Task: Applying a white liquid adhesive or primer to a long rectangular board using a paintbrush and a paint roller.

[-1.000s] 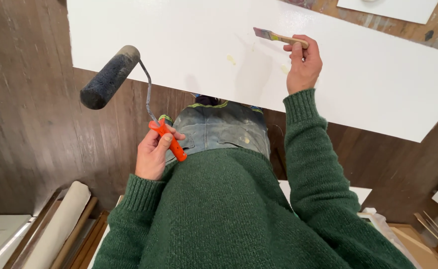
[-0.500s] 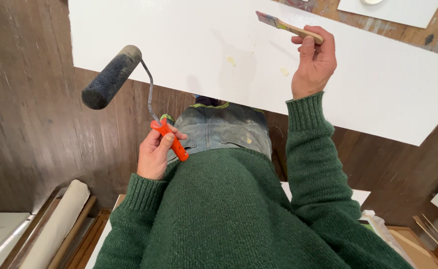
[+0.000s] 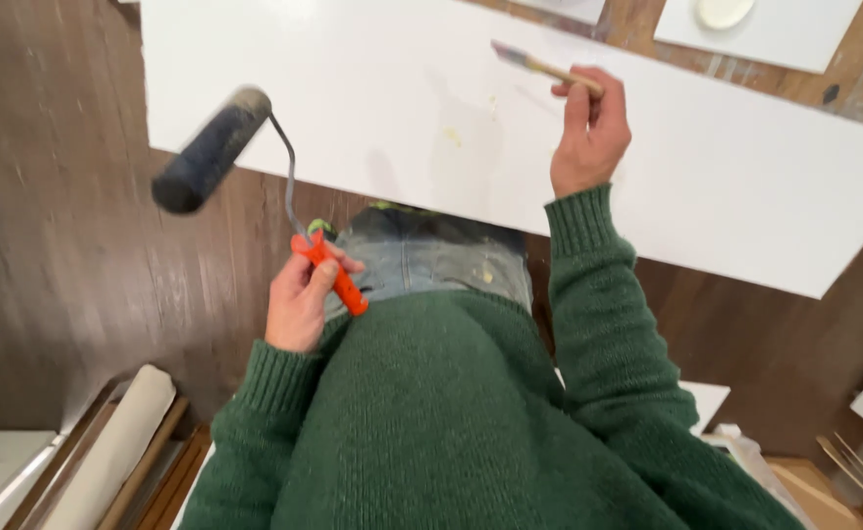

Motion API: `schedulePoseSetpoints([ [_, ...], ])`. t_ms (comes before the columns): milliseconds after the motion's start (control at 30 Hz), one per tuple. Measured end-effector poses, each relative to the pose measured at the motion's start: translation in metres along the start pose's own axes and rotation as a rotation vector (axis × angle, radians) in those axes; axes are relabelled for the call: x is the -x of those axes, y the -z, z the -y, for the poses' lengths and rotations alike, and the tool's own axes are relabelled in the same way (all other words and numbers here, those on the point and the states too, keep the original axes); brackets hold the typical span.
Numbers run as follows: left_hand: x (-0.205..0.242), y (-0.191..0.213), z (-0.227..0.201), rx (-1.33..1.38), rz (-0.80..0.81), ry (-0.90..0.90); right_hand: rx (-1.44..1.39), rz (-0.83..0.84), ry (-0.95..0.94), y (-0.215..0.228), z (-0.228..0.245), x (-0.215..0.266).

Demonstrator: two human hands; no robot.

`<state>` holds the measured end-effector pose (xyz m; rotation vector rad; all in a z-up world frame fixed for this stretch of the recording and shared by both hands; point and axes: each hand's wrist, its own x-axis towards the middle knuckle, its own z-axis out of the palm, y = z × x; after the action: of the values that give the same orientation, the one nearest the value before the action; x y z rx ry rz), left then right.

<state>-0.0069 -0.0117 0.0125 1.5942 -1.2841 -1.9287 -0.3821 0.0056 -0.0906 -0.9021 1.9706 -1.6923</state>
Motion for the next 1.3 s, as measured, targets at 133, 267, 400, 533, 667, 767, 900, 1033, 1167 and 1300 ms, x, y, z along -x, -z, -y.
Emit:
schedulePoseSetpoints([
  [133,-0.014,0.000,-0.002,0.078,0.013,-0.054,0.096,0.103,-0.094,-0.003,-0.031,-0.003],
  [267,-0.012,0.001,-0.004,0.044,0.004,-0.047,-0.003,0.034,-0.180,0.009,-0.038,-0.009],
  [400,-0.023,0.003,-0.002,0.077,-0.010,-0.036,-0.041,0.013,-0.087,0.014,-0.019,-0.018],
  [533,-0.024,0.005,-0.002,0.062,0.022,-0.045,-0.011,0.007,-0.048,0.008,-0.021,-0.018],
  [667,-0.032,0.004,-0.004,0.089,0.029,-0.029,0.041,0.087,-0.118,0.005,-0.028,-0.028],
  [767,-0.033,0.007,-0.005,0.074,0.024,-0.036,0.071,-0.030,-0.025,0.004,-0.027,-0.057],
  [900,-0.037,0.008,-0.005,0.062,0.004,-0.024,0.044,-0.161,0.228,0.005,-0.043,-0.105],
  [1033,-0.034,0.009,-0.009,0.058,-0.005,0.022,0.353,-0.289,0.028,0.014,-0.171,-0.149],
  [1167,-0.035,0.013,-0.009,0.060,-0.012,0.023,0.361,-0.277,0.084,0.016,-0.219,-0.164],
  [1300,-0.035,0.020,-0.008,0.019,-0.013,0.001,0.374,-0.258,0.157,0.012,-0.235,-0.169],
])
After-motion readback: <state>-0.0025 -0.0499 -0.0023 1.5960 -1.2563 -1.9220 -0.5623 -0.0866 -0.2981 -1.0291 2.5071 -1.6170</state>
